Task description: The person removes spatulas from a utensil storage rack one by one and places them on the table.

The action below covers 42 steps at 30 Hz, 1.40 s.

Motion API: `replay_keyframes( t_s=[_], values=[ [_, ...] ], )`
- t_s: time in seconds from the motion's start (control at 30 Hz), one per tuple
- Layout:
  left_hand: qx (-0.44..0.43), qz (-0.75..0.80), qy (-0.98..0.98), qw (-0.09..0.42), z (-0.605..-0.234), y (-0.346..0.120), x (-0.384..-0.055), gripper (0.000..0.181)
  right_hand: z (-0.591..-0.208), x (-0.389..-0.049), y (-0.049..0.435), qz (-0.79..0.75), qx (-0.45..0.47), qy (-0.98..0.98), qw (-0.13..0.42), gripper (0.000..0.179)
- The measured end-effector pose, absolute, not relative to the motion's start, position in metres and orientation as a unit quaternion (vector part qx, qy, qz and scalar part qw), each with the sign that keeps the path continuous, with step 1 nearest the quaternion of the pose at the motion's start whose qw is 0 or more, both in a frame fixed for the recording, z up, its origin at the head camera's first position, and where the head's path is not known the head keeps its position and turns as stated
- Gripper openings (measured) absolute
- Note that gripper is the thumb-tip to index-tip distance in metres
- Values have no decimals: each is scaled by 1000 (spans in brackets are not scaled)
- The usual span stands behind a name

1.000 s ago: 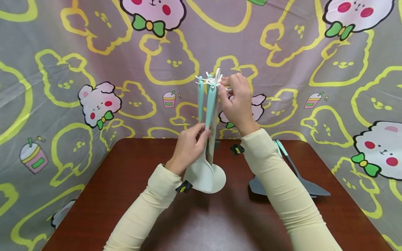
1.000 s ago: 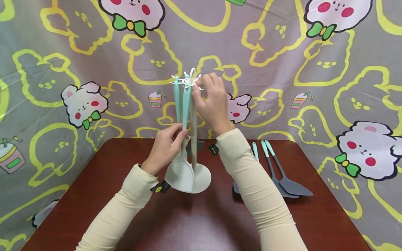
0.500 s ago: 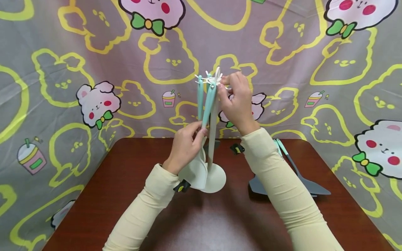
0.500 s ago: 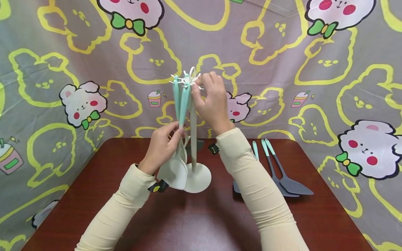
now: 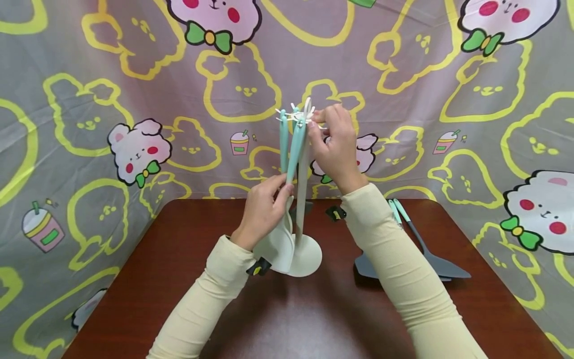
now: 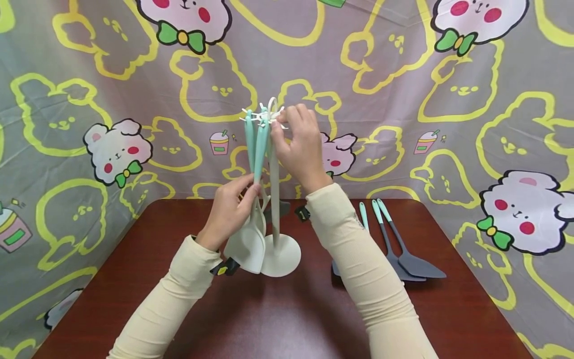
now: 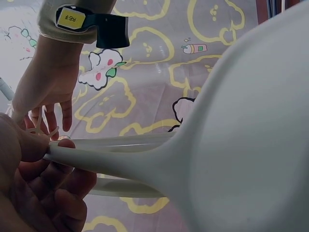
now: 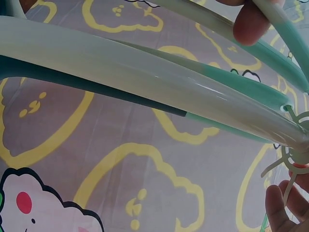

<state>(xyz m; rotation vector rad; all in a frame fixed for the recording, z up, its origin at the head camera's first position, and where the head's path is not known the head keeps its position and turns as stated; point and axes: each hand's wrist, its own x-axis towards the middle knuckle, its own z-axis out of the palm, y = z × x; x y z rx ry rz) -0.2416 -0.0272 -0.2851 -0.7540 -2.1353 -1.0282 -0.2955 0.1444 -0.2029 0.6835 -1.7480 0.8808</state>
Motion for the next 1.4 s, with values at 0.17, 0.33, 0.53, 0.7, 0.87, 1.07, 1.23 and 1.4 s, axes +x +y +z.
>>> replay_keyframes(
  t_s=[0.17, 0.33, 0.53, 0.7, 0.87, 1.07, 1.23, 1.4],
  values=[
    [-287, -388, -814, 323, -286, -28, -241, 13, -204, -295, 143, 366, 278, -730, 506, 23],
    [-290, -388, -811, 328, -286, -28, -241, 14, -203, -295, 142, 376, 279, -725, 506, 22],
    [-287, -386, -811, 334, -288, -29, -240, 13, -203, -295, 142, 377, 283, -723, 505, 22],
    [-287, -385, -808, 341, -289, -29, -241, 14, -202, -294, 141, 380, 285, -720, 506, 23],
    [-289, -388, -807, 339, -288, -28, -242, 15, -201, -294, 141, 382, 282, -718, 508, 23],
    [-292, -389, -804, 342, -285, -29, -241, 15, -200, -294, 140, 374, 283, -719, 513, 24],
    [-290, -388, -804, 344, -286, -30, -241, 14, -199, -293, 139, 374, 282, -719, 514, 24],
    [-291, -390, -804, 341, -287, -31, -239, 15, -201, -292, 138, 377, 279, -719, 512, 24]
  ],
)
